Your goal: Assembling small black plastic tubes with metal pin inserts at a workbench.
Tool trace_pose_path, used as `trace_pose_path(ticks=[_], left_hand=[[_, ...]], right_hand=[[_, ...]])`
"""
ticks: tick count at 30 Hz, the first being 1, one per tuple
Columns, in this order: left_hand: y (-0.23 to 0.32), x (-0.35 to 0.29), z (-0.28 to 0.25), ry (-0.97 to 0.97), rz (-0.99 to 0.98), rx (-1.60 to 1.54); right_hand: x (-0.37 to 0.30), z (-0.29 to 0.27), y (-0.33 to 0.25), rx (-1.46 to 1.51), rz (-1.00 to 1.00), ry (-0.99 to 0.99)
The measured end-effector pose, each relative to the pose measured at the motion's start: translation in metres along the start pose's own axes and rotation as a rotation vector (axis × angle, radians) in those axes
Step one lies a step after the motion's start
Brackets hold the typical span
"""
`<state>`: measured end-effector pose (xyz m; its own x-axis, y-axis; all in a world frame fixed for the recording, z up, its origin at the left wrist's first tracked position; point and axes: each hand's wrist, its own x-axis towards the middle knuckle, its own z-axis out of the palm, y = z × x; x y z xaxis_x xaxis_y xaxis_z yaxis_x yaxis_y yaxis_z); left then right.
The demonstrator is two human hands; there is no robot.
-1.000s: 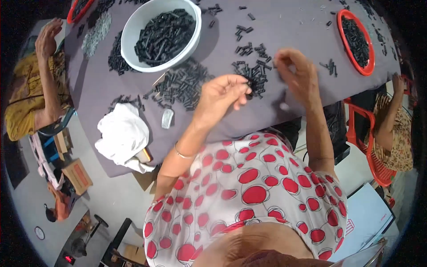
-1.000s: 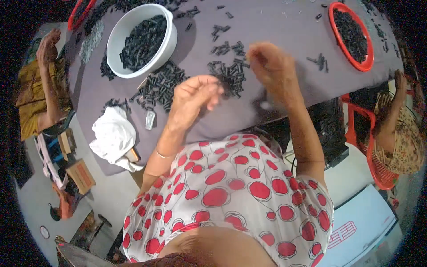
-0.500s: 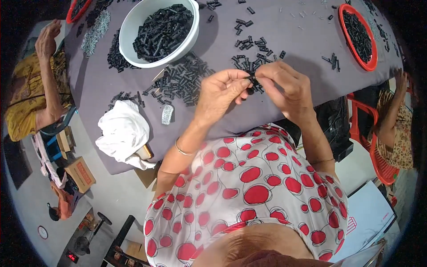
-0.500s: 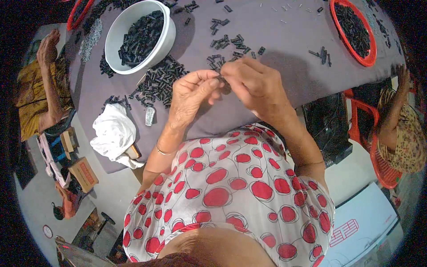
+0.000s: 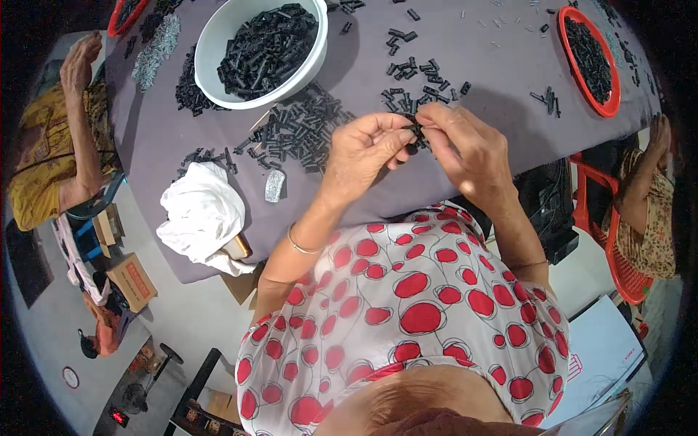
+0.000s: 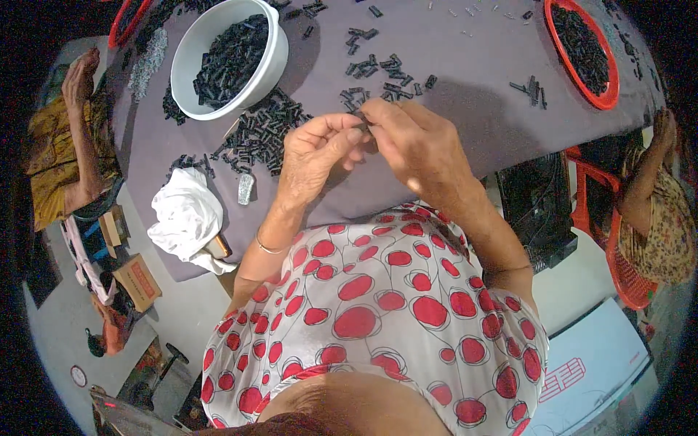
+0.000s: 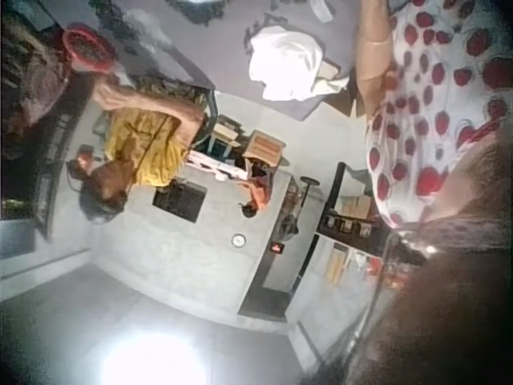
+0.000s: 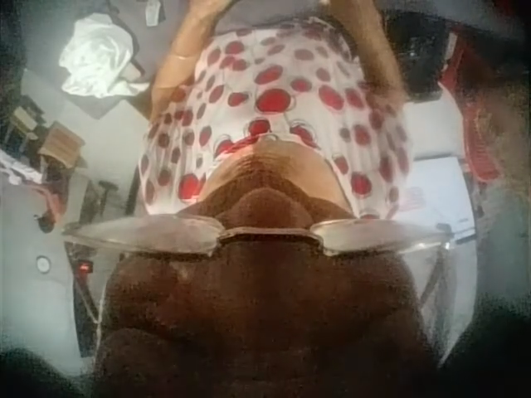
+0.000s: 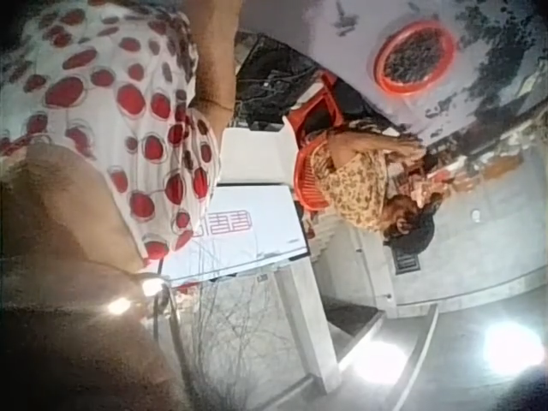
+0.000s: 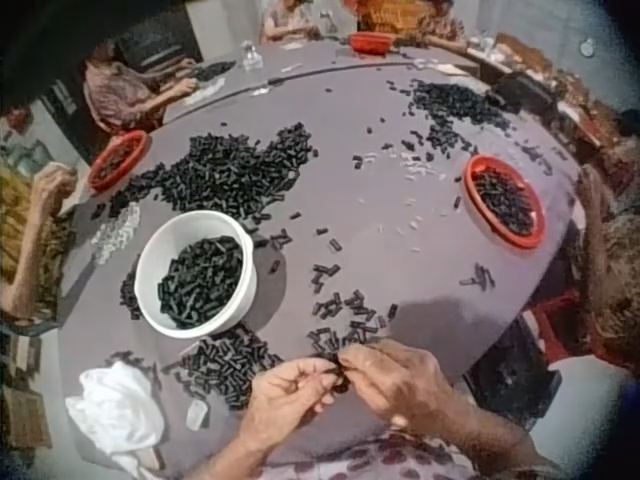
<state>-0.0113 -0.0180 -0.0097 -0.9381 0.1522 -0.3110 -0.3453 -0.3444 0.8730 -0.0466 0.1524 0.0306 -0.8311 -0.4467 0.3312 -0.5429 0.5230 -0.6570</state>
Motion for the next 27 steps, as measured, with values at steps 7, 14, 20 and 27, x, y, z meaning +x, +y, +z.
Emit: trace_pose_path(ticks=[7, 14, 20, 27], left_hand=[[0.002, -0.001, -0.009, -0.154, -0.162, -0.318], [0.0, -0.004, -0.007, -0.181, -0.193, -0.166], [0.001, -0.001, -0.008, -0.177, -0.203, -0.139], [0.004, -0.002, -0.003, -0.167, -0.214, -0.096]], right_hand=[[-0.015, -0.008, 0.027, -0.049, 0.065, 0.121], [-0.017, -0.01, 0.065, -0.235, 0.253, 0.258], [-0.005, -0.011, 0.059, -0.166, 0.235, 0.208], [-0.007, -0.005, 0.055, -0.358, 0.039, 0.16]])
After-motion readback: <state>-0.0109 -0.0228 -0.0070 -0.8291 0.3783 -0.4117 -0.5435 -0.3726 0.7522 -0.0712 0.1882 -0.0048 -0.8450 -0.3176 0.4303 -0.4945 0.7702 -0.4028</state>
